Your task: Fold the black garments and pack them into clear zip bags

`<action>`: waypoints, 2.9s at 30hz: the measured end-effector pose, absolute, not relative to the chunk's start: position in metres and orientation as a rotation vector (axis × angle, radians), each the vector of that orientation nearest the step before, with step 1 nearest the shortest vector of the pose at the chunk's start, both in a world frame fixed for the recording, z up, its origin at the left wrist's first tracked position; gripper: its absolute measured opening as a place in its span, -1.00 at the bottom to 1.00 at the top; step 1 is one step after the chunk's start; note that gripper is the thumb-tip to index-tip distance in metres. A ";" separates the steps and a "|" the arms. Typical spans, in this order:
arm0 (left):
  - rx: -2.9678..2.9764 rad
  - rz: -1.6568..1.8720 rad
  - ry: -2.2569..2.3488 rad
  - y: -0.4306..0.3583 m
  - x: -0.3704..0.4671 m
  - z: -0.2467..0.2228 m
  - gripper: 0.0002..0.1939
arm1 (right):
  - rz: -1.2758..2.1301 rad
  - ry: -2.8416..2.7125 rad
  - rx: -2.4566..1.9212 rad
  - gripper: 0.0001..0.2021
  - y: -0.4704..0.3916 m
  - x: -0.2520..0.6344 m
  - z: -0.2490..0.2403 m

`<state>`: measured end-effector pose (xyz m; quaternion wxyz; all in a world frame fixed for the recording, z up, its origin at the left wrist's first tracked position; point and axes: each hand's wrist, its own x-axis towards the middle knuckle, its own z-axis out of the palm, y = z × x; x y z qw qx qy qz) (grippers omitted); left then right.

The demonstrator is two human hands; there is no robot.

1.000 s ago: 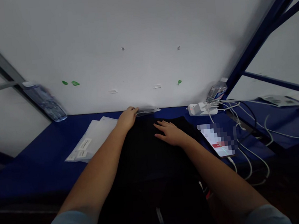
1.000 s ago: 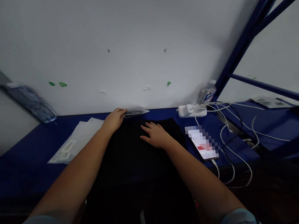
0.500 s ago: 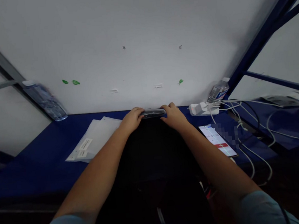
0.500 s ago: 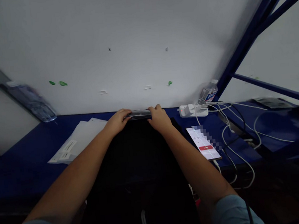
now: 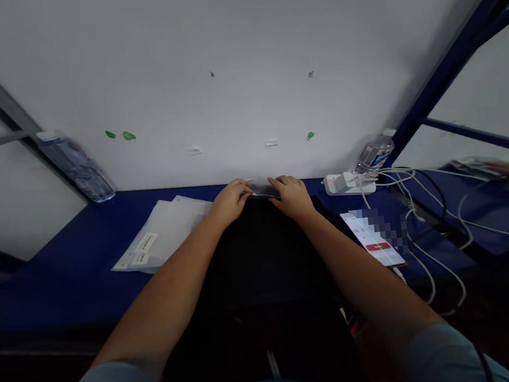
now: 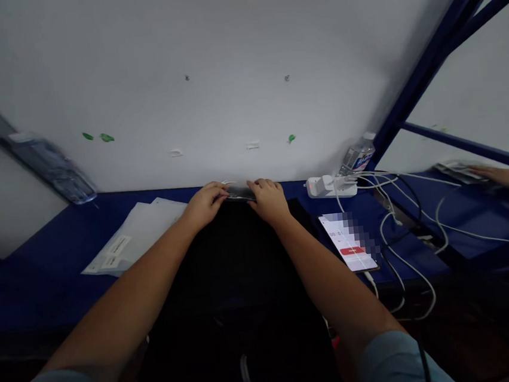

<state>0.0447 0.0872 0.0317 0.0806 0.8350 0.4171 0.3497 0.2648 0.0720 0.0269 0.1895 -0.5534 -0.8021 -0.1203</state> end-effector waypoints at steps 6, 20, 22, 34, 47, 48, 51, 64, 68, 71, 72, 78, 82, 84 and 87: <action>2.474 1.043 1.221 0.089 0.044 0.029 -0.85 | -0.318 -2.249 -1.505 -0.65 0.077 0.265 0.021; 2.535 0.972 1.447 0.085 0.039 0.031 -0.90 | -0.300 -2.190 -1.431 -0.68 0.075 0.271 0.023; 2.533 1.023 1.425 0.084 0.041 0.030 -0.90 | -0.266 -2.183 -1.289 -0.68 0.073 0.271 0.025; 2.623 1.194 1.127 0.075 0.047 0.034 -0.83 | -0.293 -2.174 -1.003 -0.80 0.064 0.249 0.030; 2.799 1.140 1.135 0.075 0.043 0.038 -0.85 | -0.562 -2.179 -1.052 -0.74 0.064 0.247 0.031; 2.797 1.157 1.138 0.075 0.043 0.038 -0.85 | -0.576 -2.180 -1.051 -0.75 0.065 0.248 0.032; 2.776 1.230 1.137 0.076 0.042 0.039 -0.86 | -0.603 -2.174 -1.049 -0.77 0.068 0.254 0.033; 2.673 1.263 1.362 0.078 0.029 0.047 -0.86 | -0.533 -2.138 -1.128 -0.80 0.079 0.275 0.035; 2.715 1.204 1.427 0.077 0.029 0.048 -0.88 | -0.543 -2.145 -1.155 -0.80 0.077 0.274 0.034; 2.837 1.151 1.308 0.075 0.031 0.050 -0.84 | -0.550 -2.169 -1.131 -0.79 0.073 0.267 0.032; 2.879 1.111 1.255 0.075 0.033 0.050 -0.76 | -0.550 -2.189 -1.113 -0.77 0.070 0.264 0.031; 2.987 0.976 1.093 0.078 0.043 0.042 -0.78 | -0.547 -2.262 -1.043 -0.71 0.060 0.250 0.030; 3.036 1.004 1.049 0.083 0.045 0.036 -0.76 | -0.523 -2.261 -1.039 -0.76 0.061 0.251 0.030; 3.071 0.982 1.028 0.084 0.046 0.035 -0.75 | -0.499 -2.274 -1.028 -0.78 0.063 0.252 0.029; 3.104 0.962 1.028 0.083 0.048 0.035 -0.74 | -0.485 -2.287 -1.035 -0.80 0.065 0.252 0.028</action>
